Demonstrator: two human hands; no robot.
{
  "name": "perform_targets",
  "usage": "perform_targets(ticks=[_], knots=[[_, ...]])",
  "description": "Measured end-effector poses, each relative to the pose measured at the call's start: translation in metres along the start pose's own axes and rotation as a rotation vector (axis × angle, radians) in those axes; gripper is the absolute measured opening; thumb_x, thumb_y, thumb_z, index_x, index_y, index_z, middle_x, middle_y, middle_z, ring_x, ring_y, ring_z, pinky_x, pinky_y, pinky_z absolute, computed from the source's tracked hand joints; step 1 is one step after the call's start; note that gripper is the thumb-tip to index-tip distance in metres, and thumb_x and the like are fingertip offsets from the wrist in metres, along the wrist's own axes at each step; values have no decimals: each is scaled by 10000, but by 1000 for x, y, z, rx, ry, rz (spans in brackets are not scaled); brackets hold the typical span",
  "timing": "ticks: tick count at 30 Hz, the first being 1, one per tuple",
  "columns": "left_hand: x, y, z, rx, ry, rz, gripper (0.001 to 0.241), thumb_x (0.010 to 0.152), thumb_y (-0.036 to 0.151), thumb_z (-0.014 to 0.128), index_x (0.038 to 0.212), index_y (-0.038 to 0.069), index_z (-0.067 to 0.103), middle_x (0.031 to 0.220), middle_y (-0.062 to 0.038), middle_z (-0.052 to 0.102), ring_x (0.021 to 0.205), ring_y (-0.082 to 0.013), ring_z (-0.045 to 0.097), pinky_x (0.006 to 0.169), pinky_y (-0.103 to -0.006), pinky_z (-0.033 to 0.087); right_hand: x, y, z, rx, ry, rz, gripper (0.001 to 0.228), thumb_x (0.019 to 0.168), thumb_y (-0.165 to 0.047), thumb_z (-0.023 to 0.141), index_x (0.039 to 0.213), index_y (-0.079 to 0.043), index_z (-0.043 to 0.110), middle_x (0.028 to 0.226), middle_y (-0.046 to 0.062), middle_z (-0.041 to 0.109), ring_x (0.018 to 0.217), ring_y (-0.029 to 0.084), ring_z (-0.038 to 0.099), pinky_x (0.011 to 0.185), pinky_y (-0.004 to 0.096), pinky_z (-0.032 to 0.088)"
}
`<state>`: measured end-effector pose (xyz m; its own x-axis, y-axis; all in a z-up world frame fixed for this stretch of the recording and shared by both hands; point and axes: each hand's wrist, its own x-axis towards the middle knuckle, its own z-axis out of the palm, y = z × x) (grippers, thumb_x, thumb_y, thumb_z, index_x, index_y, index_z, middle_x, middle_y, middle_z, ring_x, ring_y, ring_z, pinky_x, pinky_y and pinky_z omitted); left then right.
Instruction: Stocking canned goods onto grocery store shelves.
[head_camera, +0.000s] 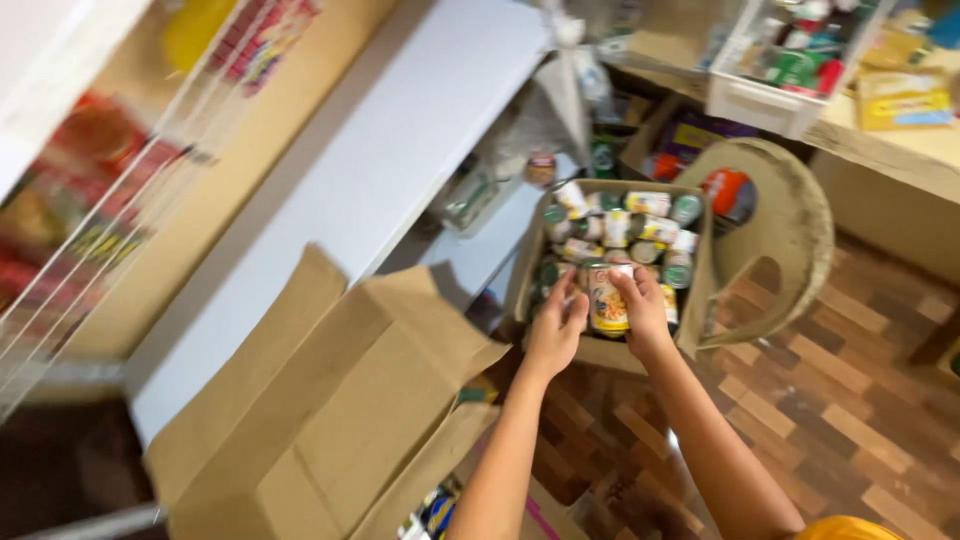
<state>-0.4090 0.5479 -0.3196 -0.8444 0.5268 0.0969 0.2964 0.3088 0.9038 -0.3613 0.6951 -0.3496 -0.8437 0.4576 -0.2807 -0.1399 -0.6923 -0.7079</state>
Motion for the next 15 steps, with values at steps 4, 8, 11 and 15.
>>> perform_targets(ticks=[4,8,11,15], knots=[[-81,17,-69,-451,15,-212,640,1019,211,624,1583,64,360,1298,-118,658,1123,-187,638,972,-321,525,-48,40,68,-75,-249,46,323,1075,-241,630,1275,9,586,1060,70,685,896,139,657,776,301,547],[-160,37,-148,-578,263,-81,676,966,50,685,1557,6,359,1285,-105,669,1151,-164,658,1002,-316,542,-112,66,150,-148,-514,195,461,1054,-309,570,1377,20,586,1130,72,694,984,135,653,859,294,537],[-229,42,-203,-582,485,-76,660,964,20,694,1550,-9,392,1264,-110,680,1115,-169,668,966,-322,556,-163,93,198,-107,-759,315,524,1019,-264,568,1434,55,550,1247,92,690,1111,153,659,974,299,523],[-345,86,-276,-661,784,-212,658,950,49,684,1550,28,414,1169,-110,702,1010,-156,691,835,-321,589,-264,125,266,-273,-1060,298,585,961,-103,635,1501,36,458,1356,81,642,1205,128,620,1041,307,493]])
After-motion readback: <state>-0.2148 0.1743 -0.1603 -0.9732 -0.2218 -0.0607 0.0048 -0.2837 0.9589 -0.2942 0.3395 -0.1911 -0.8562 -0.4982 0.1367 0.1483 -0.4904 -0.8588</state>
